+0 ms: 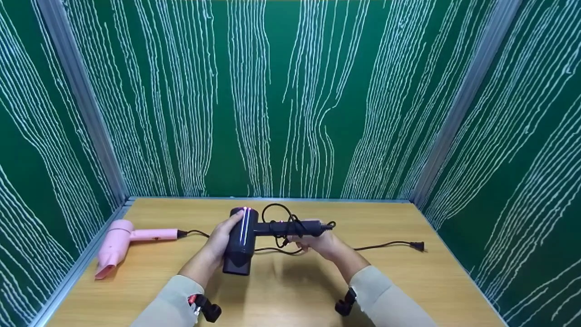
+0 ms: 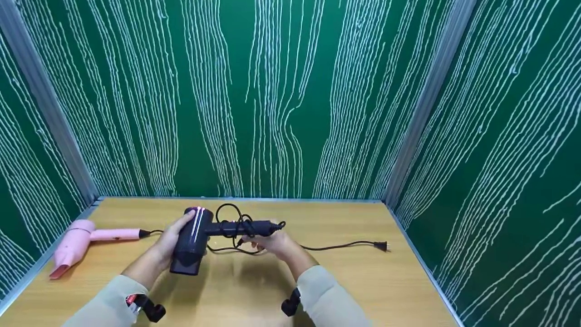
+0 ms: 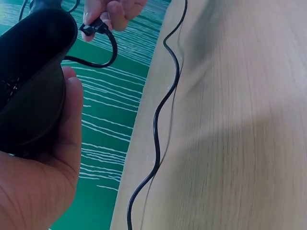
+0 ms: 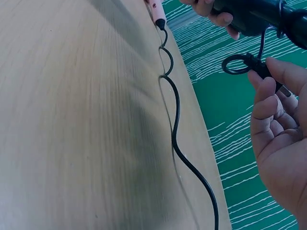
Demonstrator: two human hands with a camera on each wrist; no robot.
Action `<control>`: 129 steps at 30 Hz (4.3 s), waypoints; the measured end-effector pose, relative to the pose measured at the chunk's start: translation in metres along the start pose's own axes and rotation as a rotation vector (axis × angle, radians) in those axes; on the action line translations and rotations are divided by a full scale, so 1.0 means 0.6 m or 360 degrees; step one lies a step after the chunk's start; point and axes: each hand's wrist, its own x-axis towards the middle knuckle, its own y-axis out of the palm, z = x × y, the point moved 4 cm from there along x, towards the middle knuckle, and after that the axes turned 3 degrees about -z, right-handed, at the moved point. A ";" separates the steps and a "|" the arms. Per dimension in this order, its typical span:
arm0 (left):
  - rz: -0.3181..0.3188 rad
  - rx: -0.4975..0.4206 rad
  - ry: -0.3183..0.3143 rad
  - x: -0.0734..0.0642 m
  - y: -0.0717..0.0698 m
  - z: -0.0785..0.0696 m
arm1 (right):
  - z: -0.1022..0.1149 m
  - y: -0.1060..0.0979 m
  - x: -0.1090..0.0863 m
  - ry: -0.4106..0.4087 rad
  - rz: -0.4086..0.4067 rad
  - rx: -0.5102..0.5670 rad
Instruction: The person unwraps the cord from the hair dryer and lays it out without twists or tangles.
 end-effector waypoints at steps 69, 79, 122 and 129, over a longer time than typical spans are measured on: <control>-0.0564 0.0003 0.0003 0.008 -0.043 0.014 | 0.091 -0.042 -0.007 -0.0243 -0.0371 -0.0194; -0.0608 -0.0047 0.0008 0.004 -0.044 0.010 | 0.055 -0.058 -0.013 -0.0126 -0.0476 -0.0038; -0.0157 0.0060 -0.0063 -0.011 -0.035 0.002 | 0.041 -0.099 0.030 0.0036 -0.0576 -0.0032; -0.0098 0.0153 -0.0107 -0.013 -0.036 0.010 | 0.054 -0.099 0.036 0.0015 -0.0576 -0.0037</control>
